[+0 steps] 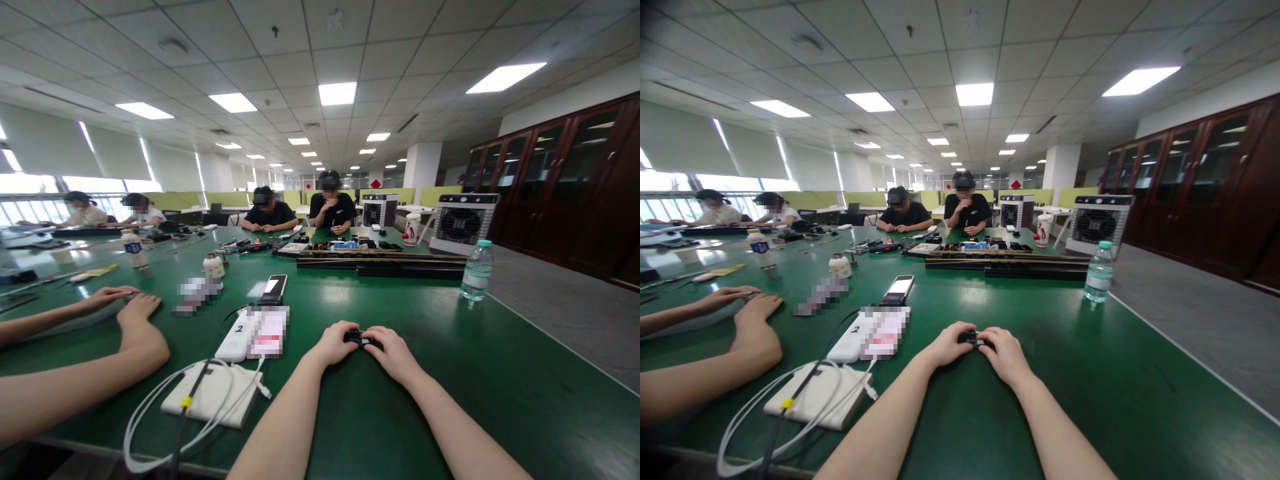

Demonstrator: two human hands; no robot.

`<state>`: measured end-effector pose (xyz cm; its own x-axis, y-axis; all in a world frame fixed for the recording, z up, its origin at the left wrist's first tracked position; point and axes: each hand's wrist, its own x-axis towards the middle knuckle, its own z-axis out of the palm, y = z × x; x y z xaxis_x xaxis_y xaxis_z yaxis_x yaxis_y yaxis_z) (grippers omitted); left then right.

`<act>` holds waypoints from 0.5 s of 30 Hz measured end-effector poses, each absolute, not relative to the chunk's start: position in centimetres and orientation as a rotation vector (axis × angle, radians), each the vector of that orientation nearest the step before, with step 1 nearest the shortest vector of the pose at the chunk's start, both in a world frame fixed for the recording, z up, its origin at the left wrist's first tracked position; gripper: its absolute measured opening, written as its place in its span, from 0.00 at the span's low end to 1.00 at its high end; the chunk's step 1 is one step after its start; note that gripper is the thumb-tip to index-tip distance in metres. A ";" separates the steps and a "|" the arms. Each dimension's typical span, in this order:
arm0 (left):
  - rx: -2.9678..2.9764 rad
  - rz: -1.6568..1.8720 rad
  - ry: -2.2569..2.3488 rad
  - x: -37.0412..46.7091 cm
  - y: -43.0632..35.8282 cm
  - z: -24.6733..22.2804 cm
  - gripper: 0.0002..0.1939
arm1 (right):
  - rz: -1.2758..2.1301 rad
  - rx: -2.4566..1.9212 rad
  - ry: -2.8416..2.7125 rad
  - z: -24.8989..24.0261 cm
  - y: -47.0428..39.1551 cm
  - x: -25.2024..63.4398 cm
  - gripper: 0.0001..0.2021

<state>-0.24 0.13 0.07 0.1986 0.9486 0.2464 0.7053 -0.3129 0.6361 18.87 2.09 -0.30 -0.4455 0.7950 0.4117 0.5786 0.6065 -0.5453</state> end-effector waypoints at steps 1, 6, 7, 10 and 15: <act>2.097 0.866 1.549 -0.2 0.1 0.1 0.23 | 0.431 -1.077 -2.186 -0.3 2.1 18.9 0.11; 2.080 0.859 1.568 -0.2 0.0 0.3 0.23 | 0.439 -1.063 -2.181 -0.3 2.1 18.9 0.10; 2.079 0.857 1.566 -0.2 -0.1 0.3 0.23 | 0.441 -1.061 -2.180 -0.3 2.1 19.0 0.10; 2.082 0.859 1.560 -0.2 -0.1 0.3 0.23 | 0.450 -1.056 -2.161 -0.2 2.0 19.0 0.10; 2.076 0.880 1.559 -0.2 0.2 -0.1 0.23 | 0.449 -1.063 -2.154 0.0 1.8 18.9 0.11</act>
<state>-0.24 0.16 -0.08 0.1807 0.9524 0.2457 0.7026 -0.2998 0.6454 18.91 1.85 -0.02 -0.4321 0.7952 0.4253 0.5594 0.6063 -0.5652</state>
